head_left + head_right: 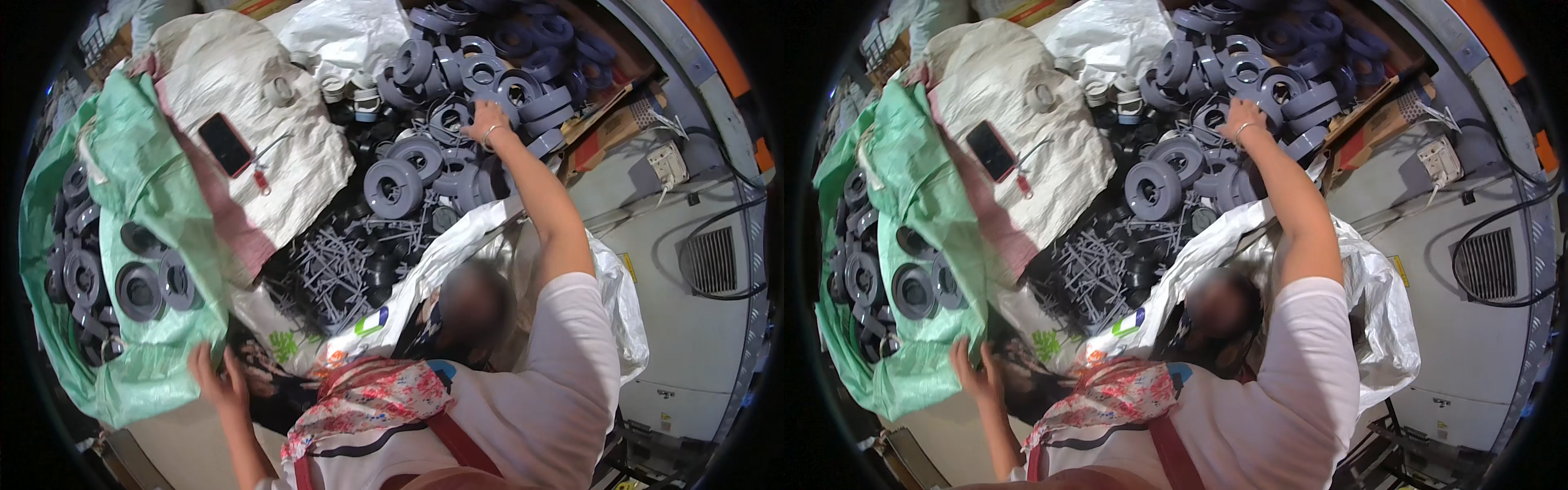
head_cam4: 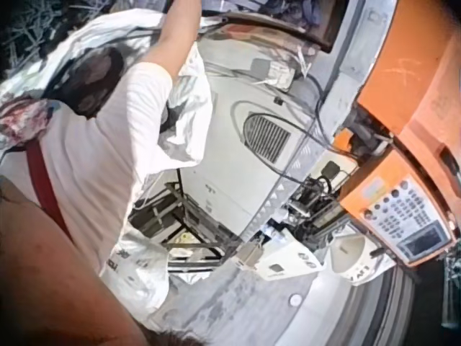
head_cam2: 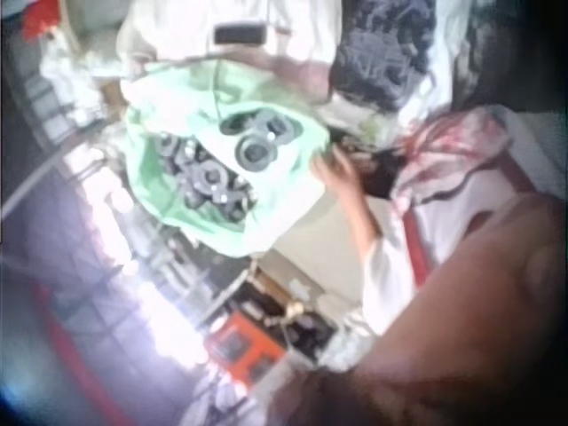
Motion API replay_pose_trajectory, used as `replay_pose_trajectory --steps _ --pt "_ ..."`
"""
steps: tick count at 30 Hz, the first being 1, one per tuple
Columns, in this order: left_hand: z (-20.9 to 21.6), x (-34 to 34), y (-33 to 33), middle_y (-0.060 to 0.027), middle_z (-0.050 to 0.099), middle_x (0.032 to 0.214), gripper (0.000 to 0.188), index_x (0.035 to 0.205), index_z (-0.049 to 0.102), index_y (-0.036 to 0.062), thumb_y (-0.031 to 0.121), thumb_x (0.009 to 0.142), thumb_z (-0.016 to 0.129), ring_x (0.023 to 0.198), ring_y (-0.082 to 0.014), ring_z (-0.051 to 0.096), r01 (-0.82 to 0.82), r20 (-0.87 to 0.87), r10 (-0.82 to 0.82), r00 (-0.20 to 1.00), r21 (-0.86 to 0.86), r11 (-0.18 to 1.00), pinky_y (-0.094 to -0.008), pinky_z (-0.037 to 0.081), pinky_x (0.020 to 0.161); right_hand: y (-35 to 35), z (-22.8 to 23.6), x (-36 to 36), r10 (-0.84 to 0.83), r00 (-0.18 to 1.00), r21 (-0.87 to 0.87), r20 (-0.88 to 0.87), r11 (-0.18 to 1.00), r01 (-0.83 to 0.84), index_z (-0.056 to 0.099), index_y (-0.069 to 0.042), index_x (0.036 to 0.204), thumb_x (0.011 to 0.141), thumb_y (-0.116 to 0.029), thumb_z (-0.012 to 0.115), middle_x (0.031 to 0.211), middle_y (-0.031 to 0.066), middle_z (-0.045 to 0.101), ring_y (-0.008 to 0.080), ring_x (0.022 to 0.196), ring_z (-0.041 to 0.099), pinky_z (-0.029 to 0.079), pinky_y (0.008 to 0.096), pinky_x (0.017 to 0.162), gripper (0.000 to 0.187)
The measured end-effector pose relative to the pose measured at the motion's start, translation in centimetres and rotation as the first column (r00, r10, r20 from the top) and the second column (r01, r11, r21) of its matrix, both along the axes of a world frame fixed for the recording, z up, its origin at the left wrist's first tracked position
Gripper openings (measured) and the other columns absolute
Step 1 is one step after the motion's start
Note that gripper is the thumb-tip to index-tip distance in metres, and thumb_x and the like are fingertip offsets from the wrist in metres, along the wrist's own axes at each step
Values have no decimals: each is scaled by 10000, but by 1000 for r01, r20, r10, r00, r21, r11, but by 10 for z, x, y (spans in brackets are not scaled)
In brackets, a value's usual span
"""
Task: The person sorts gray plastic wheel components from one bag to another by hand, picking them up from a pile and placing them into a green bag.
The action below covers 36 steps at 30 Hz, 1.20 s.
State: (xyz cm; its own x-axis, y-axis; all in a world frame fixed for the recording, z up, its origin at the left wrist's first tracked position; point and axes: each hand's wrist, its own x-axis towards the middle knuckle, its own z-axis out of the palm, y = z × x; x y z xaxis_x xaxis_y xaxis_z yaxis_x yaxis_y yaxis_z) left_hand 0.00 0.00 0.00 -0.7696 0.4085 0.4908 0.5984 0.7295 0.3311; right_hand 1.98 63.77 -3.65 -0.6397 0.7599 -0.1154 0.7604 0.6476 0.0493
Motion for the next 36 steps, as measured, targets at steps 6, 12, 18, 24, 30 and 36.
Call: replay_pose_trajectory --steps 6,12,18,24,30,36 --pt "-72 74 -46 -164 506 889 215 1017 470 -63 32 838 541 780 -266 495 -327 12 327 945 -5 945 -353 408 724 140 -9 -6 -252 922 -221 -293 956 191 354 -2 1277 586 -507 743 1227 265 467 371 1130 474 396 391 945 940" --pt "-125 78 -17 -152 500 864 210 1016 472 -61 46 846 533 760 -251 486 -475 278 474 836 -68 877 -342 400 704 108 -43 -31 -123 992 -230 -40 967 110 375 14 1257 542 -339 752 1127 234 552 338 1043 550 438 382 900 882" --pt "-137 65 -14 -139 493 839 206 1014 475 -59 59 853 525 740 -236 477 -474 365 464 807 -67 878 -331 393 684 -25 -78 -37 398 917 -99 -11 912 -397 493 -26 1146 583 -211 664 1033 250 566 358 995 545 441 395 877 617" --pt "-142 58 -15 -127 487 814 205 1013 477 -57 73 860 516 719 -221 468 -486 416 464 782 -59 872 -320 386 664 -90 -12 -28 479 734 -455 -481 579 -676 491 -42 1181 610 -370 747 1083 188 567 253 992 552 457 351 836 707" --pt "-147 51 -11 -114 480 789 204 1012 479 -55 86 868 508 699 -206 459 -504 463 478 747 -77 861 -309 378 643 96 -21 -30 63 838 128 -543 992 8 616 52 947 623 -648 637 962 198 628 283 843 615 476 360 742 772" --pt "-159 33 2 -101 473 764 205 1010 481 -54 100 875 500 679 -191 451 -543 490 528 694 -125 830 -298 371 623 201 -28 -7 -412 911 -48 -22 910 411 522 51 1162 645 -807 418 1279 251 426 333 1237 377 265 378 1038 1007"
